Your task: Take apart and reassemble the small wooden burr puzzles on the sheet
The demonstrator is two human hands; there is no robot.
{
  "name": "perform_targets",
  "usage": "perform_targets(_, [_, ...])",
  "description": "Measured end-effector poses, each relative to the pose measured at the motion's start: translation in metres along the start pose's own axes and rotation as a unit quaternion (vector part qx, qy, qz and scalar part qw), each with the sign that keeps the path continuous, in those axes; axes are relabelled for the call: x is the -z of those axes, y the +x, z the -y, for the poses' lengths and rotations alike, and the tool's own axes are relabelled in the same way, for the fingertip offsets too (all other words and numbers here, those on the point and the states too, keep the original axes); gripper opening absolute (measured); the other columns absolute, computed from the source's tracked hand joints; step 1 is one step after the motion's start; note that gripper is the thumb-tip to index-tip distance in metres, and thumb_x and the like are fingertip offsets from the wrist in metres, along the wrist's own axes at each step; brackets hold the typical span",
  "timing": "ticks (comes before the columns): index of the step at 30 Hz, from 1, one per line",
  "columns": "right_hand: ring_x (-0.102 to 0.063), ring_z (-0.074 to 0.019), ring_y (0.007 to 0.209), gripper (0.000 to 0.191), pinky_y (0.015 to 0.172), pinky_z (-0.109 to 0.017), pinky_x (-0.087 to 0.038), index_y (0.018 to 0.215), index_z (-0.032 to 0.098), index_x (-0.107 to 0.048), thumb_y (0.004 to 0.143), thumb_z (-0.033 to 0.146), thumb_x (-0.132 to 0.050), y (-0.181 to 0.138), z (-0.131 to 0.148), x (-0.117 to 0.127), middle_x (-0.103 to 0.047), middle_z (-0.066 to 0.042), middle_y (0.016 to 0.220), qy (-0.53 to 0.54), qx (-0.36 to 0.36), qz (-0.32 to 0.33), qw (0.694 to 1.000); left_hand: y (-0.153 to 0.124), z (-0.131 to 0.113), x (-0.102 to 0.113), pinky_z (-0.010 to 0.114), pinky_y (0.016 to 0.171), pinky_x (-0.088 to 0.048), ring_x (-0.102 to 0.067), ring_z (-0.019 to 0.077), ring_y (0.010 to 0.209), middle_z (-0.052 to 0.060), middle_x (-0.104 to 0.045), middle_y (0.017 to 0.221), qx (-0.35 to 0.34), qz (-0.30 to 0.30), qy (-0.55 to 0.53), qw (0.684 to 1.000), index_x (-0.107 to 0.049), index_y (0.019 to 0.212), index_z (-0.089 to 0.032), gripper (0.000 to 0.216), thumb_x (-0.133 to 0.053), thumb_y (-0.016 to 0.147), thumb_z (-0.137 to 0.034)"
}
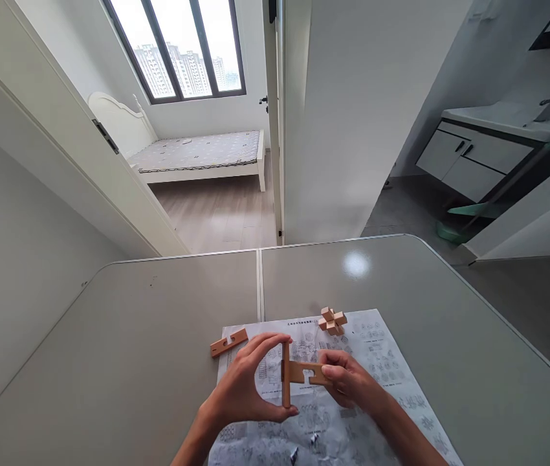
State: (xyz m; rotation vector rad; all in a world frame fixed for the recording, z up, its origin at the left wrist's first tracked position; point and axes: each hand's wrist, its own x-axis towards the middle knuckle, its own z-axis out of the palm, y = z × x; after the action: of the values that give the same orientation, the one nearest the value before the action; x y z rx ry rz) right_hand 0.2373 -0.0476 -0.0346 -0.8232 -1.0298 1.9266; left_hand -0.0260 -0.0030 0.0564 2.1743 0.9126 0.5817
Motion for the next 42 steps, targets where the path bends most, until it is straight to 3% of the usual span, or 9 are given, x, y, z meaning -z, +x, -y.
perform_targets(5, [-0.021, -0.0041, 0.030, 0.042, 0.035, -0.019, -0.014, 0.073, 0.022, -0.047, 0.090, 0.054, -0.068, -0.001, 0.003, 0.002, -0.032, 0.014, 0.042, 0.047, 0.017, -0.038, 0.998, -0.010, 0.014, 0.021, 0.045, 0.113, -0.050, -0.059, 0.0334, 0.135, 0.011, -0.063, 0.143, 0.011, -0.037, 0.036, 0.999, -0.049, 0.148, -0.030, 0.095, -0.093, 0.063, -0.037])
perform_targets(9, [-0.021, -0.0049, 0.030, 0.041, 0.033, -0.019, -0.015, 0.071, 0.023, -0.047, 0.089, 0.053, -0.069, 0.000, 0.001, 0.002, -0.030, 0.014, 0.042, 0.067, 0.017, -0.034, 0.997, -0.018, 0.025, 0.030, 0.046, 0.111, -0.052, -0.058, 0.0321, 0.135, 0.011, -0.059, 0.148, 0.039, -0.031, 0.104, 0.993, -0.044, 0.153, -0.032, 0.095, -0.091, 0.070, -0.033])
perform_targets(14, [-0.023, -0.0059, 0.029, 0.038, 0.033, -0.019, -0.021, 0.072, 0.022, -0.050, 0.092, 0.049, -0.068, 0.001, -0.001, 0.003, -0.030, 0.014, 0.040, 0.090, 0.028, -0.028, 0.995, -0.025, 0.034, 0.022, 0.057, 0.116, -0.047, -0.052, 0.0360, 0.140, 0.012, -0.059, 0.148, 0.033, -0.005, 0.176, 0.984, -0.044, 0.154, -0.031, 0.103, -0.096, 0.065, -0.030])
perform_targets(21, [-0.024, -0.0058, 0.030, 0.037, 0.034, -0.018, -0.024, 0.073, 0.022, -0.050, 0.092, 0.047, -0.069, 0.000, 0.005, -0.002, -0.030, 0.014, 0.041, 0.094, 0.029, -0.024, 0.995, -0.030, 0.038, 0.015, 0.059, 0.116, -0.048, -0.051, 0.0355, 0.140, 0.008, -0.059, 0.149, -0.025, 0.046, 0.208, 0.977, -0.040, 0.158, -0.037, 0.104, -0.095, 0.070, -0.032])
perform_targets(27, [-0.025, -0.0058, 0.030, 0.038, 0.035, -0.019, -0.025, 0.073, 0.023, -0.049, 0.092, 0.050, -0.068, 0.001, 0.003, 0.000, -0.031, 0.014, 0.040, 0.082, 0.026, -0.036, 0.996, -0.040, 0.044, 0.010, 0.063, 0.119, -0.043, -0.047, 0.0360, 0.145, 0.009, -0.053, 0.156, -0.037, 0.060, 0.234, 0.970, -0.050, 0.151, -0.037, 0.091, -0.094, 0.073, -0.025])
perform_targets(32, [-0.026, -0.0060, 0.030, 0.037, 0.035, -0.019, -0.024, 0.075, 0.022, -0.050, 0.093, 0.050, -0.067, 0.001, 0.002, 0.000, -0.030, 0.014, 0.041, 0.070, 0.024, -0.036, 0.997, -0.048, 0.037, 0.022, 0.064, 0.120, -0.040, -0.037, 0.0373, 0.153, 0.006, -0.048, 0.162, -0.052, 0.081, 0.233, 0.968, -0.052, 0.150, -0.038, 0.076, -0.080, 0.083, -0.016])
perform_targets(36, [-0.030, -0.0066, 0.031, 0.038, 0.036, -0.019, -0.023, 0.075, 0.022, -0.050, 0.092, 0.051, -0.068, 0.002, 0.002, -0.001, -0.032, 0.014, 0.042, 0.048, 0.022, -0.034, 0.998, -0.050, 0.025, 0.033, 0.064, 0.124, -0.035, -0.030, 0.0368, 0.157, 0.005, -0.046, 0.163, -0.065, 0.075, 0.223, 0.970, -0.055, 0.147, -0.035, 0.080, -0.065, 0.075, -0.001])
perform_targets(38, [-0.032, -0.0067, 0.031, 0.040, 0.036, -0.019, -0.023, 0.074, 0.022, -0.049, 0.091, 0.053, -0.068, 0.002, 0.002, -0.001, -0.032, 0.014, 0.042, 0.033, 0.020, -0.033, 0.999, -0.048, 0.019, 0.031, 0.063, 0.124, -0.035, -0.032, 0.0360, 0.156, 0.006, -0.048, 0.161, -0.057, 0.047, 0.224, 0.972, -0.055, 0.146, -0.033, 0.078, -0.063, 0.076, -0.001])
perform_targets(42, [-0.033, -0.0060, 0.031, 0.042, 0.036, -0.019, -0.023, 0.076, 0.022, -0.049, 0.094, 0.056, -0.066, 0.001, 0.003, -0.002, -0.035, 0.014, 0.044, -0.013, 0.018, -0.017, 1.000, -0.038, 0.004, 0.008, 0.052, 0.120, -0.045, -0.049, 0.0302, 0.145, 0.007, -0.061, 0.148, -0.037, -0.002, 0.192, 0.981, -0.049, 0.149, -0.032, 0.062, -0.062, 0.092, -0.011])
